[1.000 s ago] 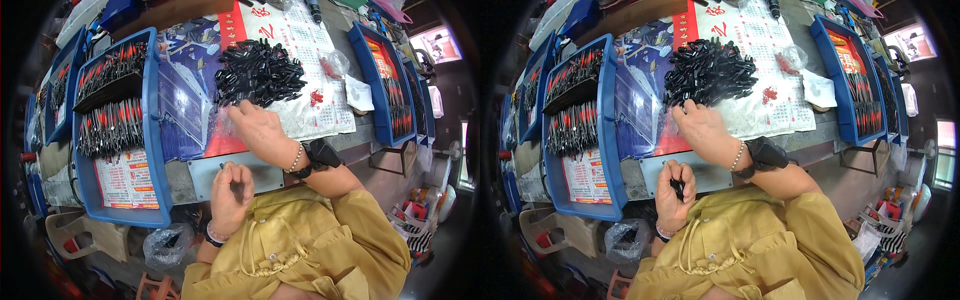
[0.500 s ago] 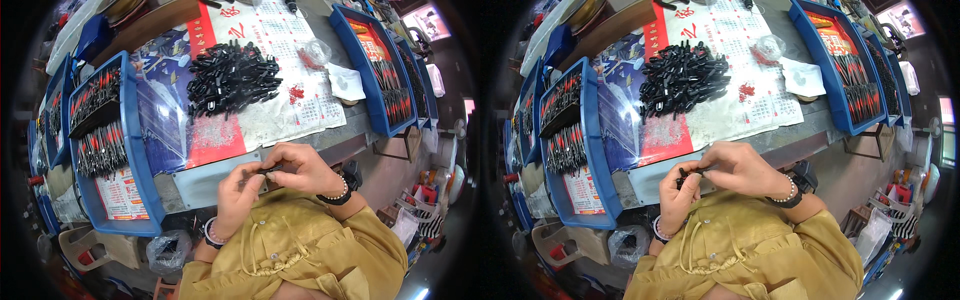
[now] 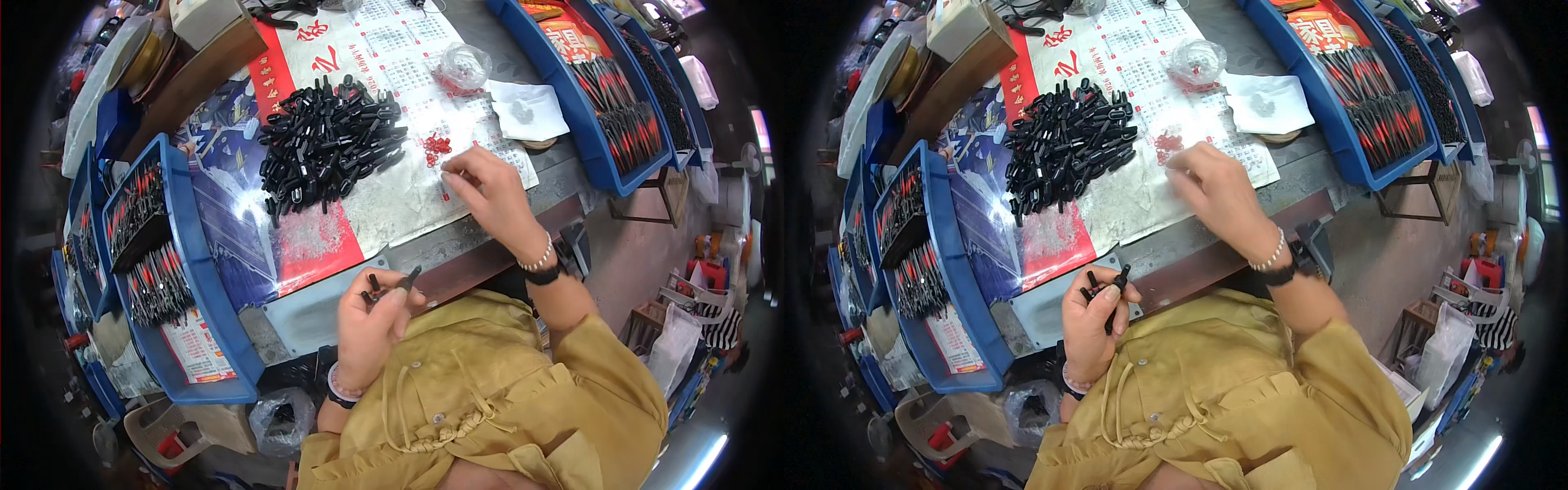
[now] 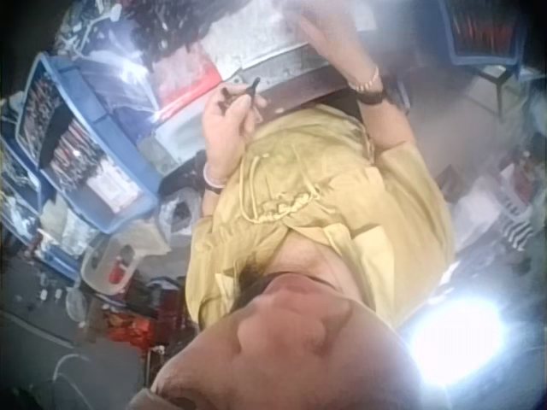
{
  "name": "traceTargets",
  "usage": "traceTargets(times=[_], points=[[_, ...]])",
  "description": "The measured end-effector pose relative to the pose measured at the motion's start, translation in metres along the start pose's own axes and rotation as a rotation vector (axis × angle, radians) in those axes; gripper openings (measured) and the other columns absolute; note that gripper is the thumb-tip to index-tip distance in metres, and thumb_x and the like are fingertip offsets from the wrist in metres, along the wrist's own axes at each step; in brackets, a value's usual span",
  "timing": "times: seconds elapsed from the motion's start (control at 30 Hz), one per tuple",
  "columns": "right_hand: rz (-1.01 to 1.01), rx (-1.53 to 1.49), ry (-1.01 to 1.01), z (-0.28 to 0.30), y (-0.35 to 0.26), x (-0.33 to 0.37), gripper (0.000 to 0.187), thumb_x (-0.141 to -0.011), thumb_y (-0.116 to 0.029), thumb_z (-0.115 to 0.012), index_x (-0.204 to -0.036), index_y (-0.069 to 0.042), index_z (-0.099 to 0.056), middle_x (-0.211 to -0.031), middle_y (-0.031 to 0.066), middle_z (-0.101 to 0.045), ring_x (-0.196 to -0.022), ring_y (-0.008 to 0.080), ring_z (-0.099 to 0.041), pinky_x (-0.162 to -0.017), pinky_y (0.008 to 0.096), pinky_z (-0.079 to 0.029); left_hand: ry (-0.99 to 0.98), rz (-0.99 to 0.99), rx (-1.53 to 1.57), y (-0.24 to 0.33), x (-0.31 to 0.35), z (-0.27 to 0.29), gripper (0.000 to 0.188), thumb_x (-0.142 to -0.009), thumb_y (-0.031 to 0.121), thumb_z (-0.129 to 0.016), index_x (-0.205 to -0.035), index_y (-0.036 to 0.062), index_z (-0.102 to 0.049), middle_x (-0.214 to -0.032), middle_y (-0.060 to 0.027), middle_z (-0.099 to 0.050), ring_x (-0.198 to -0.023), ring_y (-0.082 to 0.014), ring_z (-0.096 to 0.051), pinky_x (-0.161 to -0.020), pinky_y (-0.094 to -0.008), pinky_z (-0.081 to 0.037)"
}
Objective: The person repeatedly picks a black plastic key housing and a red rubber seal from a table, inserts the seal into the housing, and places the assembled unit on the table. The person handles the parts one at a time and continues the cycle throughout the clip.
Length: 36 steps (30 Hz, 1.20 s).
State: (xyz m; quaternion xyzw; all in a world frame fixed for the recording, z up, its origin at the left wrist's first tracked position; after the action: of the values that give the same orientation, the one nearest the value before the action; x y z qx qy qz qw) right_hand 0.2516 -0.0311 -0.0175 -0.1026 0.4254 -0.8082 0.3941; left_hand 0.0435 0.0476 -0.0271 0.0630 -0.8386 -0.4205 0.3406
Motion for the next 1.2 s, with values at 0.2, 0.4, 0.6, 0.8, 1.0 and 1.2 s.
traceTargets(times=[0.2,0.4,0.6,0.8,1.0,1.2], points=[[0.073,0.418,-0.002,-0.019,0.016,-0.013,0.009,-0.081,-0.007,-0.065,-0.084,-0.001,-0.059,-0.075,0.0121,-0.056,-0.068,0.0282,-0.060,-0.062,0.0351,-0.047,-0.031,-0.025,0.099,0.003,0.000,0.004,0.014,-0.090,0.007,-0.053,-0.102,-0.0004,-0.052,-0.084,-0.0151,-0.065,-0.047,-0.0060,-0.043,-0.044,-0.0183,-0.035],[0.051,0.100,-0.069,-0.012,0.014,-0.015,0.007,-0.078,-0.005,-0.060,-0.079,-0.001,-0.054,-0.071,0.0153,-0.059,-0.064,0.0350,-0.058,-0.060,0.0405,-0.047,-0.051,-0.037,0.102,0.005,0.002,0.011,0.019,-0.092,0.004,-0.048,-0.109,0.0005,-0.054,-0.086,-0.0125,-0.066,-0.050,-0.0043,-0.045,-0.045,-0.0179,-0.034],[-0.188,-0.081,-0.026,-0.003,0.032,-0.003,0.008,-0.080,-0.006,-0.061,-0.084,0.001,-0.059,-0.070,0.0134,-0.062,-0.059,0.0211,-0.060,-0.056,0.0287,-0.046,-0.060,-0.051,0.110,0.002,0.001,0.013,0.020,-0.093,0.004,-0.048,-0.111,0.0001,-0.054,-0.085,-0.0119,-0.066,-0.050,-0.0045,-0.045,-0.044,-0.0180,-0.033],[-0.069,0.097,-0.060,-0.008,0.024,-0.006,0.009,-0.082,-0.009,-0.060,-0.083,0.000,-0.060,-0.078,0.0133,-0.061,-0.068,0.0275,-0.060,-0.064,0.0347,-0.047,-0.085,-0.039,0.150,0.000,0.000,0.011,0.020,-0.093,0.003,-0.048,-0.111,-0.0005,-0.054,-0.085,-0.0124,-0.066,-0.051,-0.0049,-0.046,-0.046,-0.0184,-0.035],[0.073,0.350,-0.118,-0.020,0.015,-0.018,0.008,-0.081,-0.005,-0.062,-0.083,0.001,-0.057,-0.074,0.0124,-0.057,-0.062,0.0243,-0.058,-0.058,0.0335,-0.045,-0.120,-0.038,0.180,-0.001,0.001,0.008,0.019,-0.093,0.003,-0.048,-0.111,-0.0001,-0.053,-0.085,-0.0123,-0.065,-0.052,-0.0051,-0.046,-0.050,-0.0186,-0.037],[-0.303,-0.372,-0.124,-0.010,0.013,0.000,0.005,-0.084,0.000,-0.057,-0.089,0.003,-0.056,-0.081,0.0096,-0.063,-0.068,0.0142,-0.064,-0.062,0.0252,-0.051,-0.081,-0.032,0.128,0.001,0.002,0.013,0.018,-0.092,0.005,-0.049,-0.109,-0.0003,-0.053,-0.083,-0.0122,-0.064,-0.050,-0.0052,-0.045,-0.046,-0.0183,-0.036]])
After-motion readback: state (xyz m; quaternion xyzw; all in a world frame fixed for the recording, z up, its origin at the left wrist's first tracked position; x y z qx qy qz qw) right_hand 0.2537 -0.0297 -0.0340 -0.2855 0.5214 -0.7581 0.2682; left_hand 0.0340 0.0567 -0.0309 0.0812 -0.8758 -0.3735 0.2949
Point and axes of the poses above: each hand's wrist, its own x-axis away from the middle knuckle, its own z-axis out of the back of the hand, y = z × x, the point moved 6 cm from there along -x, towards the middle knuckle
